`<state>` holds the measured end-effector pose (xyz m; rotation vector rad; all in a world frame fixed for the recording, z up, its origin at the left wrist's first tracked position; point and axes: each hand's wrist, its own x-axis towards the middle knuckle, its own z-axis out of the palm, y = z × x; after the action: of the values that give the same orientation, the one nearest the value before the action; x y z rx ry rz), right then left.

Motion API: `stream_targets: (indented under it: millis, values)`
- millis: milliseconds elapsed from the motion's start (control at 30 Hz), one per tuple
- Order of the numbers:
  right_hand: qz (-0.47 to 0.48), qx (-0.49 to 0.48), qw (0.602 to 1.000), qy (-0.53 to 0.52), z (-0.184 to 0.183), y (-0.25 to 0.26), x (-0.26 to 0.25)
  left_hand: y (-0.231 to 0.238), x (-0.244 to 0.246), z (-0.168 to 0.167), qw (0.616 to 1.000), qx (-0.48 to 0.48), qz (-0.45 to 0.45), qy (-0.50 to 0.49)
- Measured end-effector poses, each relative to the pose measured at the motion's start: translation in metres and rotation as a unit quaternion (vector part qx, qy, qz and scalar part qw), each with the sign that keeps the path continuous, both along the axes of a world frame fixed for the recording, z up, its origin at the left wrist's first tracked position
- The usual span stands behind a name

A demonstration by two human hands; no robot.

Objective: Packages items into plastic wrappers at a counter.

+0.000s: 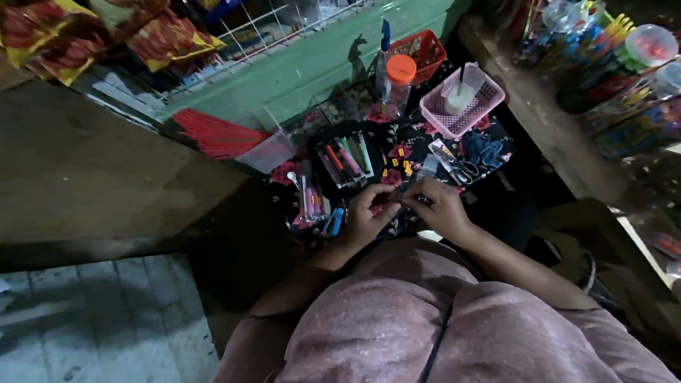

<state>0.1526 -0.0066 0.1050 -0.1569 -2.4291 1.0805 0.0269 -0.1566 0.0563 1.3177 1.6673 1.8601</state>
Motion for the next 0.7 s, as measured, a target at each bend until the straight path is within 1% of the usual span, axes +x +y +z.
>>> stream_targets:
  millis: [100, 133, 200, 333, 500, 600, 700]
  values:
    - [0.007, 0.075, 0.997, 0.012, 0.006, -0.002, 0.005, -0.001, -0.002, 0.007, 0.99, 0.042, 0.026, 0.131]
    - [0.007, 0.092, 0.996, 0.014, 0.007, -0.002, 0.006, -0.002, -0.003, 0.009, 0.985, 0.043, 0.031, 0.164]
    - [0.011, 0.116, 0.993, 0.017, 0.007, -0.003, 0.007, -0.004, -0.004, 0.012, 0.979, 0.032, 0.036, 0.198]
    - [0.023, 0.146, 0.989, 0.018, 0.006, -0.002, 0.01, -0.009, -0.005, 0.017, 0.98, -0.019, 0.026, 0.199]
    - [0.085, 0.214, 0.973, 0.006, 0.003, -0.002, 0.009, -0.02, -0.006, 0.026, 0.967, -0.121, -0.024, 0.225]
    - [0.115, 0.218, 0.969, -0.017, 0.0, -0.004, 0.008, -0.026, -0.009, 0.026, 0.958, -0.164, -0.072, 0.225]
    - [0.168, 0.201, 0.965, -0.029, -0.001, -0.005, 0.006, -0.033, -0.01, 0.024, 0.952, -0.197, -0.083, 0.218]
